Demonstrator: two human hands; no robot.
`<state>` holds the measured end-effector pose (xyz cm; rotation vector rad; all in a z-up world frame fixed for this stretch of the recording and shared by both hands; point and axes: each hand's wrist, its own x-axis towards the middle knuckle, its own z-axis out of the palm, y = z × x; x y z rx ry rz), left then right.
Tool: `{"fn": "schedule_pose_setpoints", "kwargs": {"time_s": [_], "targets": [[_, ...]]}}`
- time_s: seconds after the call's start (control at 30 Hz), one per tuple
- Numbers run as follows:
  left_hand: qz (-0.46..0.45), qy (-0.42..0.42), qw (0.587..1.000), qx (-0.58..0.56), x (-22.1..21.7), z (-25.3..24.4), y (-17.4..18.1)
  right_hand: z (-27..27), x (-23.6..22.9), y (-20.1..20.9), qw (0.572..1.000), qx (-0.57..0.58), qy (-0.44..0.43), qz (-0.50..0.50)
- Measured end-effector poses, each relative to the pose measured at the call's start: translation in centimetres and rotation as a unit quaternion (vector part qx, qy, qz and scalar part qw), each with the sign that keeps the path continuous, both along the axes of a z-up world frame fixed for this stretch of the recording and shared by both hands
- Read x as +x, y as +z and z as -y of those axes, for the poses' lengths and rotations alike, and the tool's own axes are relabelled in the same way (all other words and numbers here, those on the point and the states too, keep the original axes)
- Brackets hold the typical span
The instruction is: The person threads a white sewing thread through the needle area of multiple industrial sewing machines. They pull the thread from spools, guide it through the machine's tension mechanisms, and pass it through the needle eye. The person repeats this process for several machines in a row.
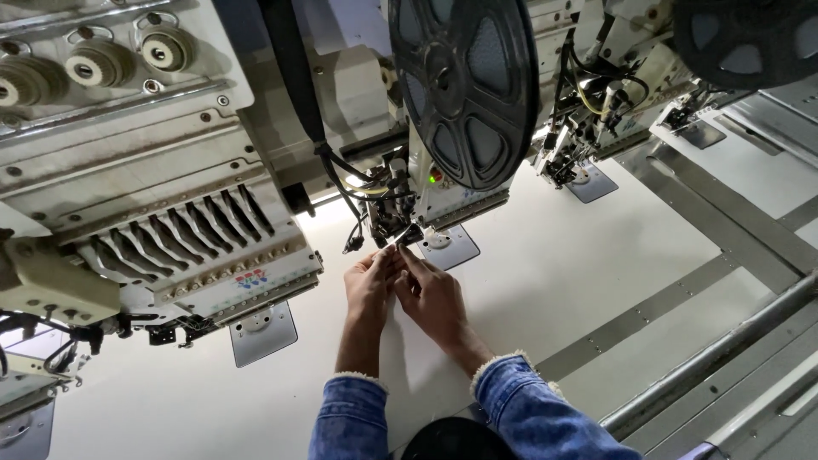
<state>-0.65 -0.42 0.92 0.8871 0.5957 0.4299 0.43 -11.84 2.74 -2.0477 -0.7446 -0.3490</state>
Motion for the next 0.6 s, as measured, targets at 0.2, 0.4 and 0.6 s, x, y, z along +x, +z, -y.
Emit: {"fn": "schedule_pose_setpoints", "kwargs": {"time_s": [0.2, 0.4, 0.6], "targets": [[-0.011, -0.003, 1.000, 0.010, 0.3, -0.3, -0.5, 0.1, 0.0, 0.0, 1.000, -0.002, 0.005, -0.009], [0.005, 0.018, 1.000, -0.008, 0.8, -0.3, -1.0, 0.2, 0.0, 0.1, 1.000, -0.016, 0.014, -0.018], [0.001, 0.020, 1.000, 0.010, 0.2, 0.3, 0.3, 0.2, 0.0, 0.2, 1.000, -0.013, 0.011, -0.001]]}}
